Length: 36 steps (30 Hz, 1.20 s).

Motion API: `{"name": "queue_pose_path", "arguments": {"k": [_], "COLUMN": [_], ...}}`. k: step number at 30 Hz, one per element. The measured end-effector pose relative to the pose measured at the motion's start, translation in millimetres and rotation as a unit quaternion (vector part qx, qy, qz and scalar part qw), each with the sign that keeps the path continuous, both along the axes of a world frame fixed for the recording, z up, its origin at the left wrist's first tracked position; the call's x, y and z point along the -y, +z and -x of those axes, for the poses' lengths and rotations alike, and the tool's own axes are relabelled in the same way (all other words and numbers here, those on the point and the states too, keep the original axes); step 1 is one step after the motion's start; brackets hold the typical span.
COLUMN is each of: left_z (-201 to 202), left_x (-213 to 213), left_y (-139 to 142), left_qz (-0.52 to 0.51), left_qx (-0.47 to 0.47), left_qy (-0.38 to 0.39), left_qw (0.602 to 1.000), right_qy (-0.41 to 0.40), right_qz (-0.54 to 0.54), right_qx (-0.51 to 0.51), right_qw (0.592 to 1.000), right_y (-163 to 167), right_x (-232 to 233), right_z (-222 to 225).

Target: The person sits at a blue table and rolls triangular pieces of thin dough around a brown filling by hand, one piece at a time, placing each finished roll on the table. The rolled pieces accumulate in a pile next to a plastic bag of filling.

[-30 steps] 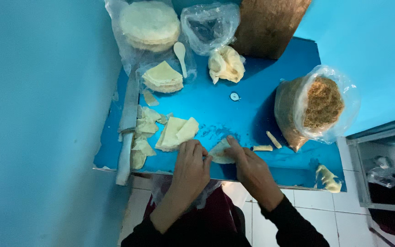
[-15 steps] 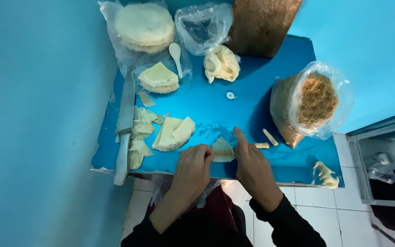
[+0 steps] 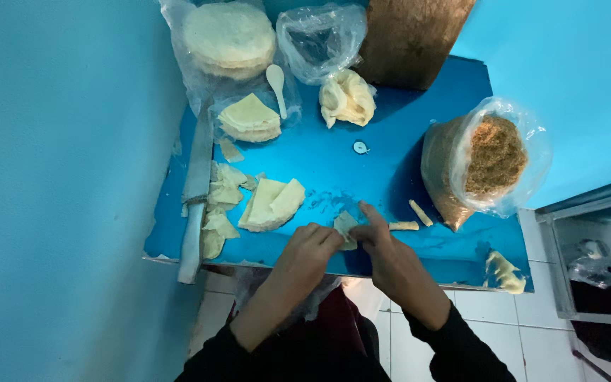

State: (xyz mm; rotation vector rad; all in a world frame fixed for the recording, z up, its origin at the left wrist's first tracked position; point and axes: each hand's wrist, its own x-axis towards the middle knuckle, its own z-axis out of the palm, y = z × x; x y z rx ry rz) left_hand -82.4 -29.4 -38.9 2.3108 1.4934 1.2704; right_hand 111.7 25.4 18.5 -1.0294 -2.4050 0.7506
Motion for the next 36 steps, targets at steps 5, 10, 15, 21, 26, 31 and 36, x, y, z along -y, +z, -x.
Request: {"name": "queue_pose_path", "arguments": {"k": [5,10,15,21,26,31,36], "left_z": [-5.6,-9.8,-7.4,0.9,5.1,11.6,-0.1], "left_x": [-14.5,-25.4,-15.7,-20.8,-46.4,-63.0,-34.3], "left_y": [-4.5,-2.5,0.9,-4.9,-6.5,2.1,2.7], "left_qz": [0.02,0.023,-0.034,-0.051,0.054,0.245,0.027], "left_qx": [-0.047,-0.033,-0.125,-0.177,-0.076,-0.054,-0.185], "left_qy": [0.032,0.068,0.057,0.049,0.03,0.019,0.052], "left_qw": [0.998,0.997,0.99,0.982,0.995,0.968,0.981], "right_qy": [0.049,0.049,0.069,0.048,0.011,0.019,0.047], "right_qz": [-0.109,0.006,-0.039,-0.216,-0.061,0.076,-0.18], "right_qx": [0.056,0.03,-0.057,0.049,0.014,-0.026,0.041], "right_qw": [0.991,0.998,0.995,0.974,0.998,0.997,0.982], "right_y": [0.3,-0.6,-13.7,-27.4,-13.5,-5.1,-20.0], "right_x": [-13.4,-41.0,-37.3,-14.9,-35.1,-47.2,-26.8], "right_z": [4.4,10.6,6.5,1.4,10.8,13.5,6.2]}}
